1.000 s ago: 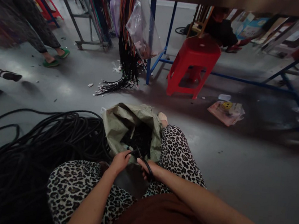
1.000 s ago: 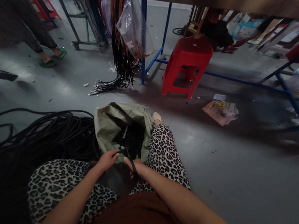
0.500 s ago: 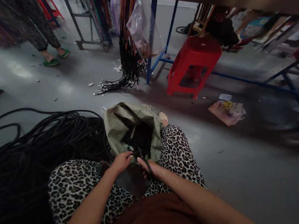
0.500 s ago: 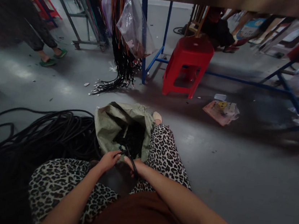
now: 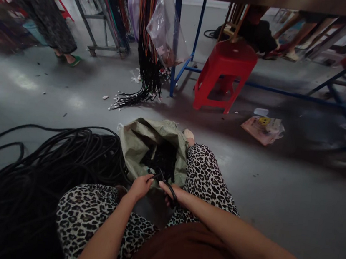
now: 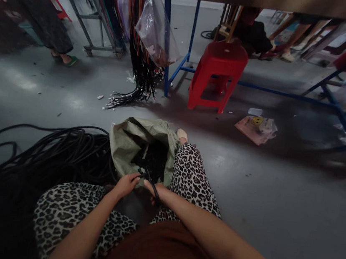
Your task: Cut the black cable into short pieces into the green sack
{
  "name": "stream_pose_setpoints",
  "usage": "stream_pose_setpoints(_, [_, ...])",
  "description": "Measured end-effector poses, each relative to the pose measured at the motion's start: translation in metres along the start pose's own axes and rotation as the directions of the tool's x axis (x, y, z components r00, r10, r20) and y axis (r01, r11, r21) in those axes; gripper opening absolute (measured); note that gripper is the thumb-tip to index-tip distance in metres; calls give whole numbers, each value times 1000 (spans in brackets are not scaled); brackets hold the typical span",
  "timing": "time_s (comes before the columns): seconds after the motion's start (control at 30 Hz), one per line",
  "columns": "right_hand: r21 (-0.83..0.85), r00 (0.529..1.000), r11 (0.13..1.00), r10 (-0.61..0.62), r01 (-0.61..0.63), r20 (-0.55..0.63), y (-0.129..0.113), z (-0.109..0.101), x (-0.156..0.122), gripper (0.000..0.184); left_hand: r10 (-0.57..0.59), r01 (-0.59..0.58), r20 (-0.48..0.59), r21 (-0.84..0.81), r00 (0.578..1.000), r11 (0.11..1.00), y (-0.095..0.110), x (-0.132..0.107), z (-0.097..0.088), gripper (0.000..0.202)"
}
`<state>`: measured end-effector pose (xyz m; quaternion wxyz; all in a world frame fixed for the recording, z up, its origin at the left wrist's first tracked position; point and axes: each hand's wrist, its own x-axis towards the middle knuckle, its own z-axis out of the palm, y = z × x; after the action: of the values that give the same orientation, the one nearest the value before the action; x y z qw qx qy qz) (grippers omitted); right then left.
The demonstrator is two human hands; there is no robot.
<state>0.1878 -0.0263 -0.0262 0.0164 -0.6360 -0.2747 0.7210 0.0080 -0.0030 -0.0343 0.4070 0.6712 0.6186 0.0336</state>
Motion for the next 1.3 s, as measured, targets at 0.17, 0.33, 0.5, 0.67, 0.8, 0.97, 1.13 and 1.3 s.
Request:
stream_pose_setpoints(0.17, [16,1000,1000,13,-13,3,-1,1,-1,50,-6,6,4,23,1000,1000,-1,0,1,33])
stream_pose_setpoints(0.33, [27,1000,1000,8,-8,20,2,1,1,51,-12,12,1,30,1000,999,-4,2,1,35])
stream_pose_setpoints(0.5, [2,1000,1000,15,-15,20,0,0,-4,49,-21,21,5,38,1000,999,-3,2,1,35])
stream_pose_setpoints(0.67, [9,999,1000,24,-25,29,-2,0,-6,48,-2,2,14,43,1000,999,-1,1,-1,33])
stream_pose_setpoints(0.8, [-7,999,1000,29,-29,15,1,0,-2,50,3,-3,13,35,1000,999,-1,1,1,34])
stream_pose_setpoints(0.97, [-16,999,1000,-16,16,30,1,-1,-4,50,-5,4,26,32,1000,999,-3,1,2,34])
stream_pose_setpoints(1.13, [-39,1000,999,-13,12,-21,-4,0,-10,47,48,-48,50,10,998,999,1,-1,1,32])
stream_pose_setpoints(1.3, [-37,999,999,-35,33,-39,0,0,-1,50,41,-34,138,-51,990,998,6,-3,1,33])
